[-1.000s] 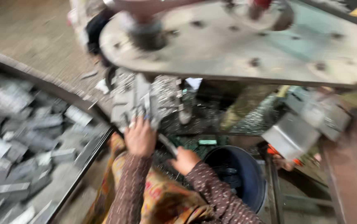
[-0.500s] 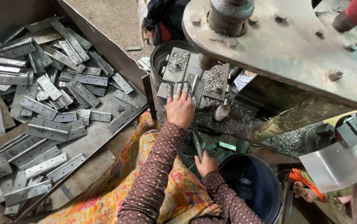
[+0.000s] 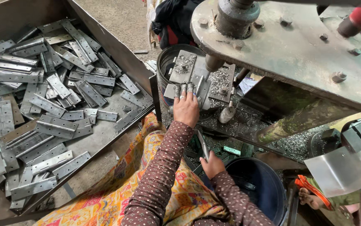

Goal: The person sits on the floor and repeatedly picks up metal hinge pieces from a large bin. They place each piece into a manual punching machine, operate the lever to punch holes, and then return the processed piece to the bin.

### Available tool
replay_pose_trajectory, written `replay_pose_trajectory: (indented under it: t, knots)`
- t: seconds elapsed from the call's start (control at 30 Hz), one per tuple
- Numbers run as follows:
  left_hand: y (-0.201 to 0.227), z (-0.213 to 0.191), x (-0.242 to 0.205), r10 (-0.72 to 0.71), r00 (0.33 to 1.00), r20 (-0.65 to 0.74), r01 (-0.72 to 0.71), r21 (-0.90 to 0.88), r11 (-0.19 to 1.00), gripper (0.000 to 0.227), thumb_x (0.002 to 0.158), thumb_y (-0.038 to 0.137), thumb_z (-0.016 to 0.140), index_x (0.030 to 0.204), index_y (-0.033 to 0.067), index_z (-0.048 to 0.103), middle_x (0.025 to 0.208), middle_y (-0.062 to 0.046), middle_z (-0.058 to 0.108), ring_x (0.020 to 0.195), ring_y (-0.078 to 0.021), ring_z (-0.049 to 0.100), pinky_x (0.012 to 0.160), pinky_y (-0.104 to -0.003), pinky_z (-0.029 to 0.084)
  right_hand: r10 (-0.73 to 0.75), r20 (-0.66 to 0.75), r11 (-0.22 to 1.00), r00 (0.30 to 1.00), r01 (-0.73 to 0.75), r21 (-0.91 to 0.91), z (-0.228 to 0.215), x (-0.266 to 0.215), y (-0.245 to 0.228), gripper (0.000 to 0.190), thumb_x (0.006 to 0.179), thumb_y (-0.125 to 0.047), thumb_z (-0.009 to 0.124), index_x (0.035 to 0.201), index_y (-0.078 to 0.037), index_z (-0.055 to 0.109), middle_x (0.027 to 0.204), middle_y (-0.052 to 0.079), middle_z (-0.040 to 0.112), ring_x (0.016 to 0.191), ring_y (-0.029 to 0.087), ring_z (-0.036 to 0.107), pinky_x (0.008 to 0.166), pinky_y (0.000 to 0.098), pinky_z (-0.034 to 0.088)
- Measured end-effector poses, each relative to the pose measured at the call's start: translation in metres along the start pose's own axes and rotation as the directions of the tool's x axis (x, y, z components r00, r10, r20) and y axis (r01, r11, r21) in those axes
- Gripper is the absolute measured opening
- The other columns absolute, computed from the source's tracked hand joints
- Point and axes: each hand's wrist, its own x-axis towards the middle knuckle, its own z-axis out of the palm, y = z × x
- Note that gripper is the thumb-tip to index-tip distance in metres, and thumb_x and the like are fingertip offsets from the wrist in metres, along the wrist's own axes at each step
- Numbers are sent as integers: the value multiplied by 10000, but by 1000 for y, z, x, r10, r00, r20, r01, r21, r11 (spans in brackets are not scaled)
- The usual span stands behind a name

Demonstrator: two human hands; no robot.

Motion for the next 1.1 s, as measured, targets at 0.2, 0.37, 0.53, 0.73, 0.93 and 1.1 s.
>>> replay_pose_trajectory:
  t: [0.2,0.37,0.53,0.73,0.93,1.1]
  knots:
    - [-8,-4,10,23,1000,-10,-23,-54,998,280,861,158,582,1071,14,698,1183,-145,667,1212,-308,613,956,-474,469,7,-135,999,991,-2,36,73,24,14,553,905,-437,644,1279,-42,544,830,263,711,795,480,691,691,571,544]
    - [-6,-10,-5,59,998,-30,-60,-33,998,254,879,155,574,1053,29,708,1236,-144,661,1238,-290,603,962,-457,469,24,-68,999,997,-20,49,45,12,15,530,887,-445,668,1194,-29,548,835,251,718,806,479,687,701,569,535]
    - [-8,3,3,35,999,38,-33,-31,999,224,908,149,568,1031,40,719,1207,-133,670,1212,-293,614,974,-479,472,-94,70,993,993,88,80,-17,0,6,491,858,-502,720,989,-44,599,825,224,722,810,443,712,693,531,563]
    - [-4,23,29,22,993,114,-20,-17,1000,188,914,128,575,999,38,717,1180,-162,666,1259,-329,599,929,-463,489,33,-40,999,999,-33,16,25,5,9,463,914,-452,655,1092,-36,553,814,251,709,778,468,699,671,565,541]
    - [-8,8,4,32,990,140,-26,-44,999,238,969,148,554,1074,5,714,1187,-163,668,1202,-317,618,970,-478,484,-10,-141,997,990,20,71,73,0,17,455,907,-422,645,1161,-53,563,818,253,722,758,479,693,652,567,542]
    - [-6,0,4,44,997,-66,-46,-25,999,206,871,154,567,948,45,724,1217,-153,675,1234,-314,618,938,-460,483,27,43,999,999,-29,44,1,2,-1,478,871,-450,677,1077,-36,557,842,246,726,760,451,724,658,527,570]
